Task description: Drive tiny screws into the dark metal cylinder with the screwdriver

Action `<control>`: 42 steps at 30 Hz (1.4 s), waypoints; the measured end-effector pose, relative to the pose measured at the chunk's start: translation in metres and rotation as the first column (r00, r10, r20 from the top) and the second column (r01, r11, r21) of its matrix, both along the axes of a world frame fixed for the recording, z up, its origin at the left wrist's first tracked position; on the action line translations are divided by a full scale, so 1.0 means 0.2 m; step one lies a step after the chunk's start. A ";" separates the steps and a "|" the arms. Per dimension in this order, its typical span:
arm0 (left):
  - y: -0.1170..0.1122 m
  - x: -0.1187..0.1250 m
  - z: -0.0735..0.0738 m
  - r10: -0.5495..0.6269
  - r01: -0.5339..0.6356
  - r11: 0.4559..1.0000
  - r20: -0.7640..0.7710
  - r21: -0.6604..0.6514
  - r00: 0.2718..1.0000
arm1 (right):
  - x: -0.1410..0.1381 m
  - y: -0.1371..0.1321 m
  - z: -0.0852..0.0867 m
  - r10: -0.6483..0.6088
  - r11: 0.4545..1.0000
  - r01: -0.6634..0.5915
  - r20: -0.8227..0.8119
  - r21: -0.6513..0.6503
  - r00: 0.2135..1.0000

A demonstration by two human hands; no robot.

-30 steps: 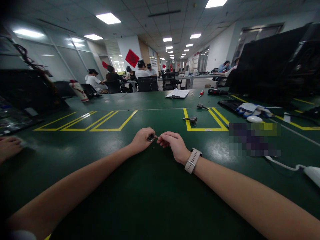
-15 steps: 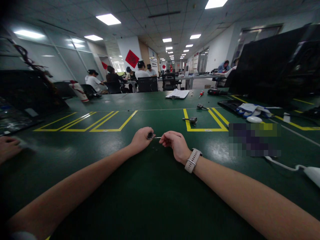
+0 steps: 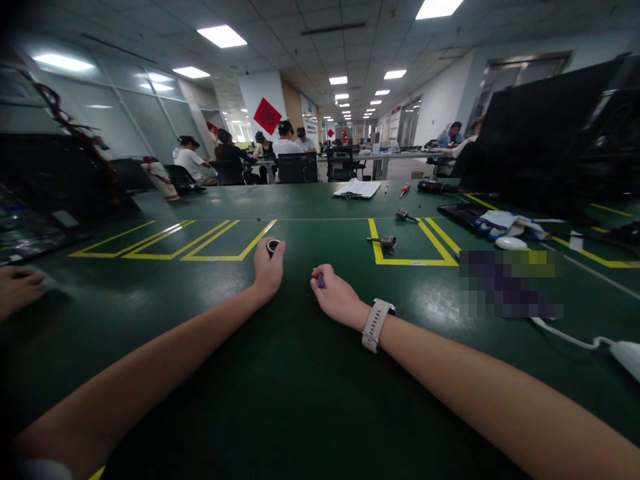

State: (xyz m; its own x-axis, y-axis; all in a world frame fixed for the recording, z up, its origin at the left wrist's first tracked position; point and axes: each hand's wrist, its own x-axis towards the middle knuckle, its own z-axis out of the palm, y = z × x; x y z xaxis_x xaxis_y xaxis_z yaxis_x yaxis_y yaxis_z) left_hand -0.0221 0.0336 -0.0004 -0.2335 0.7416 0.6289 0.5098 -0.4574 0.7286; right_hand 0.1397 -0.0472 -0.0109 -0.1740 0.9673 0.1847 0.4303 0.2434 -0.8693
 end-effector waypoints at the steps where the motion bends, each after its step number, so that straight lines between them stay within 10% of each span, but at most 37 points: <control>1: 0.02 -0.01 -0.01 -0.002 0.002 1.000 0.067 -0.003 0.998 | -0.01 0.02 0.00 0.013 1.000 -0.013 0.008 -0.006 1.000; 9: 0.06 -0.02 -0.01 -0.234 0.250 0.968 0.314 -0.010 0.920 | -0.17 0.14 0.02 0.132 0.991 -0.132 0.056 0.000 0.990; 24: 0.20 -0.18 0.11 -0.045 0.053 0.999 0.568 0.003 0.822 | -0.39 0.59 0.14 0.318 0.946 -0.323 0.104 0.034 0.942; 34: 0.13 -0.13 0.07 -0.141 0.171 0.985 0.471 -0.021 0.871 | -0.02 0.09 0.13 0.627 0.770 -0.638 0.153 0.026 0.764; 42: -0.11 0.00 0.08 -0.363 0.449 0.875 0.373 -0.178 0.854 | 0.23 -0.35 0.18 0.635 0.731 -0.682 0.343 0.026 0.692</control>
State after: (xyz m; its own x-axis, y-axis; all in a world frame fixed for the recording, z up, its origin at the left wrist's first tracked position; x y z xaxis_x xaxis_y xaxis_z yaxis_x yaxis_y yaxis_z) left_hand -0.0213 0.0120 0.0162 -0.0307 0.9348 0.3538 0.0393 -0.3526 0.9350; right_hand 0.1857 -0.1164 0.0246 -0.8237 0.5497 0.1389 0.3355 0.6701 -0.6621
